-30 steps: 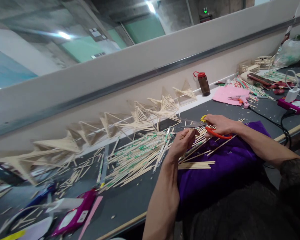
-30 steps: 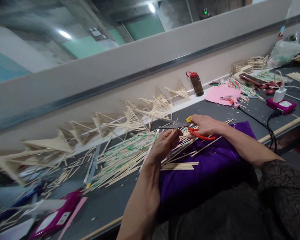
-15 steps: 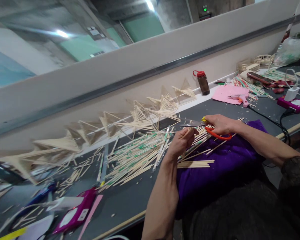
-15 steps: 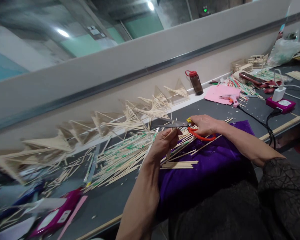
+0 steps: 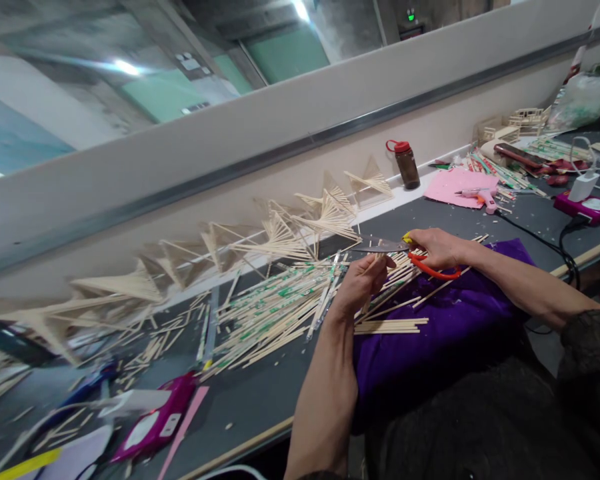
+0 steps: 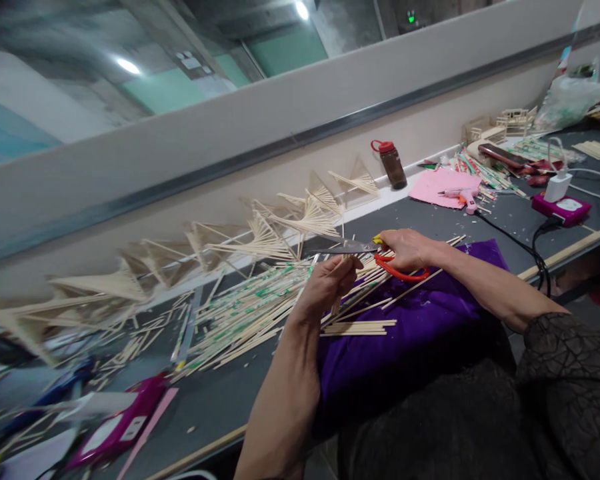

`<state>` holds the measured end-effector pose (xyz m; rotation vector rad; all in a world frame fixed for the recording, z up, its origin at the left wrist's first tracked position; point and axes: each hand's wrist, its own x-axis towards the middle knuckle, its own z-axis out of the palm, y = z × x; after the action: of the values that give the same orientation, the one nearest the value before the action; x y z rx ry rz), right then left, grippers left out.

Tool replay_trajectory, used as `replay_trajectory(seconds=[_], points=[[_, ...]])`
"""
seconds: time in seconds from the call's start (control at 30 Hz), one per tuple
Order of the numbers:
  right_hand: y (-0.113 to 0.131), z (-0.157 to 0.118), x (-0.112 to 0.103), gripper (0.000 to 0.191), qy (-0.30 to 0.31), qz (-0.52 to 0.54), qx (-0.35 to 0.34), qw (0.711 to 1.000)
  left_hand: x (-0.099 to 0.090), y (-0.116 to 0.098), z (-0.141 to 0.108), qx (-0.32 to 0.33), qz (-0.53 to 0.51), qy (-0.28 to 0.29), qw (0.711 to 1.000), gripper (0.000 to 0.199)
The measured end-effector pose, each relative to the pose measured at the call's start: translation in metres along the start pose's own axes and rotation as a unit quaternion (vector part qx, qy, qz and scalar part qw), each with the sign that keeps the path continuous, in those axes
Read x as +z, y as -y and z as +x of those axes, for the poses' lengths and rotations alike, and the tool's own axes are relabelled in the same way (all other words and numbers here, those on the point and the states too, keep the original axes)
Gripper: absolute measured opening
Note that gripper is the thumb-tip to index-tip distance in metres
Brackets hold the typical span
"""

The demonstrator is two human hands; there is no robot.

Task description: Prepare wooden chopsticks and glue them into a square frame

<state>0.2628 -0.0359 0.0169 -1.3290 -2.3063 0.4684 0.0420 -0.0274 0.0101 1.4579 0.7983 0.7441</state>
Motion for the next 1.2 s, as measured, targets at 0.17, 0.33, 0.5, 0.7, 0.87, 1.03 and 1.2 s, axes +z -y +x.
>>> replay_trajectory(seconds=[0.17, 0.33, 0.5, 0.7, 0.87, 1.03, 1.2], points=[[-0.002, 0.000, 0.000, 0.044, 0.011, -0.007, -0.005, 1.000, 0.002, -0.001, 0.000, -0.008, 0.008, -0.005, 1.000, 0.043], [-0.006, 0.001, 0.000, 0.055, 0.011, -0.016, -0.008, 1.000, 0.001, -0.001, 0.000, -0.009, 0.008, -0.002, 1.000, 0.042], [-0.006, 0.002, -0.001, 0.052, 0.020, -0.027, -0.012, 0.999, 0.002, -0.002, -0.002, -0.004, 0.007, 0.004, 1.000, 0.042], [-0.003, 0.001, -0.004, 0.044, 0.038, -0.006, 0.012, 0.999, 0.002, -0.002, -0.002, -0.027, -0.010, 0.006, 1.000, 0.041], [0.002, -0.001, -0.006, 0.035, 0.023, -0.037, 0.025, 0.999, 0.000, -0.003, -0.002, -0.034, -0.012, 0.008, 0.999, 0.042], [0.006, -0.002, -0.007, 0.034, 0.013, -0.049, 0.011, 0.999, 0.001, -0.004, -0.004, -0.035, -0.022, 0.013, 0.999, 0.042], [0.006, -0.003, -0.007, 0.032, 0.006, -0.046, 0.012, 0.999, 0.003, -0.005, -0.005, -0.029, -0.023, 0.015, 0.999, 0.040]])
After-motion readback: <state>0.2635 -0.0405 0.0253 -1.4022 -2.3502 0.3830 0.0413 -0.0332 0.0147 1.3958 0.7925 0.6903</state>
